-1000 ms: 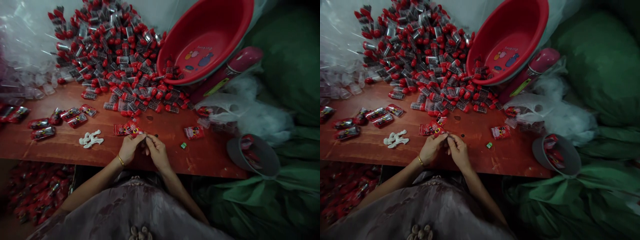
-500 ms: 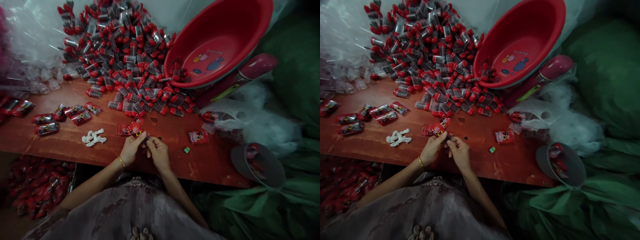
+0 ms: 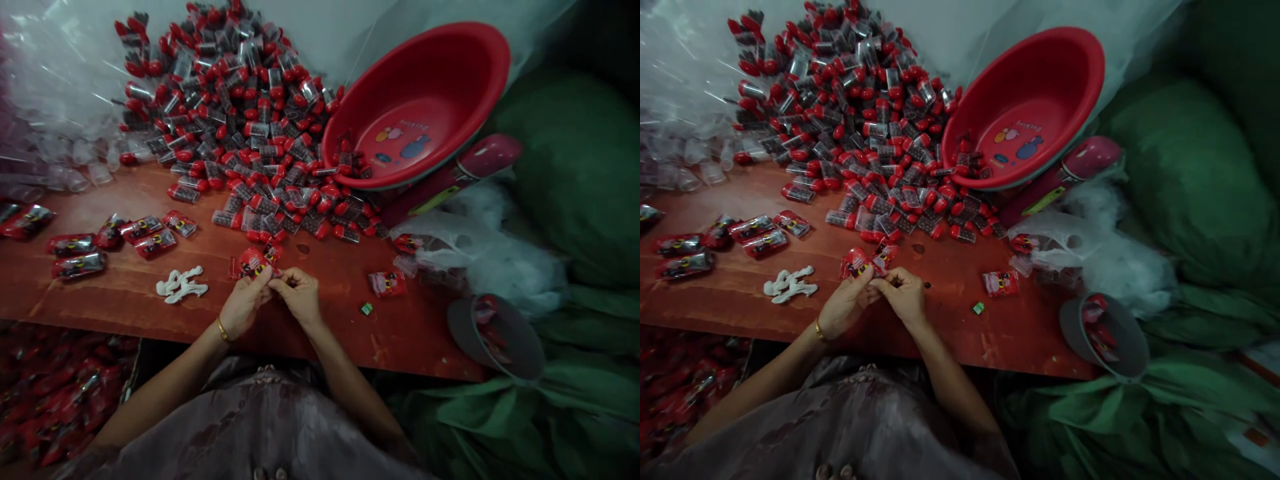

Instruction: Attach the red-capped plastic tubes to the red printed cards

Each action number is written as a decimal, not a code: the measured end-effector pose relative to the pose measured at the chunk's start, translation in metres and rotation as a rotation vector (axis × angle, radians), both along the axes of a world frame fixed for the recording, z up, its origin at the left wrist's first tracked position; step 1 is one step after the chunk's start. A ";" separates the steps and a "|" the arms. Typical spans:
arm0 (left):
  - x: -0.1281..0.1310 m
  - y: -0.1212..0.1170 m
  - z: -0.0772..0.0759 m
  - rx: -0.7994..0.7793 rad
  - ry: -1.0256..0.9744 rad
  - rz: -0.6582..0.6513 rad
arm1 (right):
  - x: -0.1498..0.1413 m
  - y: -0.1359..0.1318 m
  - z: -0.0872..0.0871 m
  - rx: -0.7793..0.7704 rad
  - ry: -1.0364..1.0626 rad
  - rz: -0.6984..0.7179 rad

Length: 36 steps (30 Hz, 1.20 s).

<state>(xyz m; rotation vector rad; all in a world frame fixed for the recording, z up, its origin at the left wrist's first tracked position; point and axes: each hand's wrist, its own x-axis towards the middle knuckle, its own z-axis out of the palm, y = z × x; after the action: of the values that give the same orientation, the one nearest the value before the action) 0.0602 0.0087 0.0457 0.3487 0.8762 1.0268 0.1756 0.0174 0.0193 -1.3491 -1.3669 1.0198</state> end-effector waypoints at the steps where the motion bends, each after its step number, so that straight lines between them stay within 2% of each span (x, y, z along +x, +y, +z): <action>1: -0.009 0.006 0.002 -0.026 0.006 0.010 | 0.004 0.011 0.001 0.059 -0.130 -0.007; 4: -0.049 0.034 0.008 -0.115 0.026 0.134 | 0.026 0.055 0.004 0.208 -0.638 -0.091; 7: -0.095 0.064 0.013 -0.131 0.027 0.431 | 0.053 0.087 0.000 0.138 -1.008 -0.136; 9: -0.117 0.075 0.015 -0.114 0.008 0.553 | 0.064 0.087 -0.007 0.096 -1.111 -0.108; 11: -0.125 0.076 0.016 -0.105 0.009 0.561 | 0.066 0.069 -0.012 0.094 -1.152 -0.116; 14: -0.106 0.060 0.011 -0.068 0.136 0.484 | 0.055 0.030 -0.013 0.152 -1.195 -0.186; 17: -0.070 0.040 -0.002 0.159 0.497 0.383 | 0.033 0.010 -0.010 0.247 -1.176 -0.150; 21: -0.037 0.034 -0.018 0.548 1.179 0.157 | 0.010 0.029 -0.012 0.190 -1.119 -0.076; 23: -0.029 0.040 -0.022 0.645 1.392 0.043 | 0.004 0.042 -0.015 0.157 -1.075 -0.058; 25: -0.025 0.048 -0.025 0.692 1.507 -0.039 | 0.001 0.049 -0.017 0.165 -1.017 -0.036; 28: -0.020 0.054 -0.026 0.711 1.565 -0.086 | 0.002 0.047 -0.018 0.196 -0.940 -0.009; 31: -0.017 0.052 -0.023 0.683 1.526 -0.094 | 0.005 0.040 -0.014 0.249 -0.864 0.014; 34: -0.018 0.049 -0.015 0.665 1.372 -0.025 | 0.010 0.032 -0.004 0.338 -0.728 -0.048; 36: -0.017 0.047 -0.008 0.637 1.154 0.066 | 0.012 0.026 0.002 0.353 -0.567 -0.140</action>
<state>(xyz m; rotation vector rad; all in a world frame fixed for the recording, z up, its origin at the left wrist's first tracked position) 0.0428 0.0561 0.0379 1.5571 1.5578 1.1268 0.1872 0.0431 0.0213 -1.4899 -1.7340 0.2781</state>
